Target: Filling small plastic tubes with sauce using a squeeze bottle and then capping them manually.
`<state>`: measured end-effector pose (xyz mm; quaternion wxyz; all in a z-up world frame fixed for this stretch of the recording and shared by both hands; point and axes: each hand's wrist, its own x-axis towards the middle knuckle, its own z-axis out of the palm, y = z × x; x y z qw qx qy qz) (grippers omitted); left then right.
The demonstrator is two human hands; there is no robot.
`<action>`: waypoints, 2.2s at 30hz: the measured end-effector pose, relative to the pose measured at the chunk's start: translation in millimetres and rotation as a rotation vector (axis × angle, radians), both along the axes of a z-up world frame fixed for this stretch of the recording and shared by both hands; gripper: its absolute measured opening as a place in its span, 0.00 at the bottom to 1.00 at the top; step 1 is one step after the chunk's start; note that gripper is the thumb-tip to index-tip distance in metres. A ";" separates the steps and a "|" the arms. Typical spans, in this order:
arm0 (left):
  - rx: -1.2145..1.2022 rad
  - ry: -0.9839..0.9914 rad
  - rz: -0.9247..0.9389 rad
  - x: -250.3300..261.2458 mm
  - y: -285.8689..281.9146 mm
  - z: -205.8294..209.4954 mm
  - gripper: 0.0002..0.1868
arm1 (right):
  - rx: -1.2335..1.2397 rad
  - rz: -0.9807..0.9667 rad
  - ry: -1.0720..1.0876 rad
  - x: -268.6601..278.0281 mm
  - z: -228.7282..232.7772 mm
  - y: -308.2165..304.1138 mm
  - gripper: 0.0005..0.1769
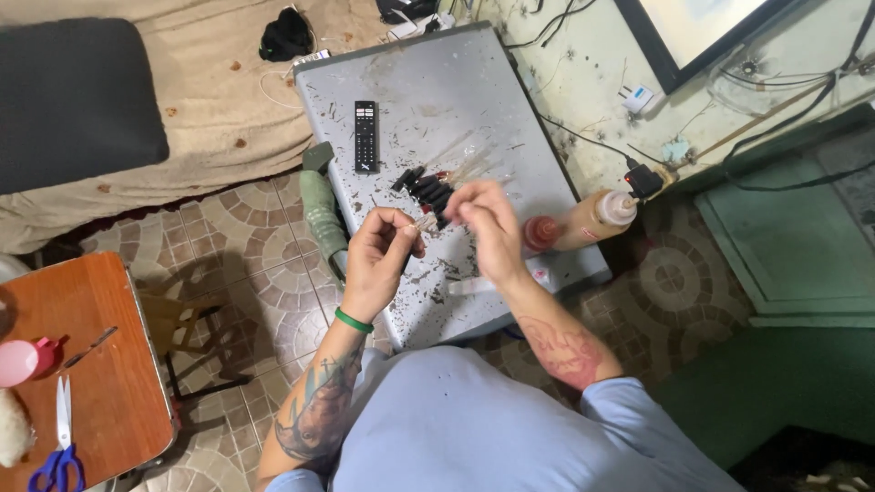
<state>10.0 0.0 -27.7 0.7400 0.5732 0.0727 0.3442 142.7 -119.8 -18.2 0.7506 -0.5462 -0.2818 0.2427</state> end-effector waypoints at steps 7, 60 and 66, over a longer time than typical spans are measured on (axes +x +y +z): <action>0.015 0.023 -0.028 -1.1 -1.7 13.7 0.02 | -0.136 0.173 -0.954 10.7 57.6 -1.0 0.07; 0.739 0.265 -0.121 -0.9 -25.4 -66.1 0.11 | 0.081 0.295 0.069 -20.0 -63.1 -56.2 0.17; 0.704 0.243 -0.004 11.0 -23.6 -51.4 0.12 | 0.170 0.192 0.126 -15.8 -67.2 -50.6 0.16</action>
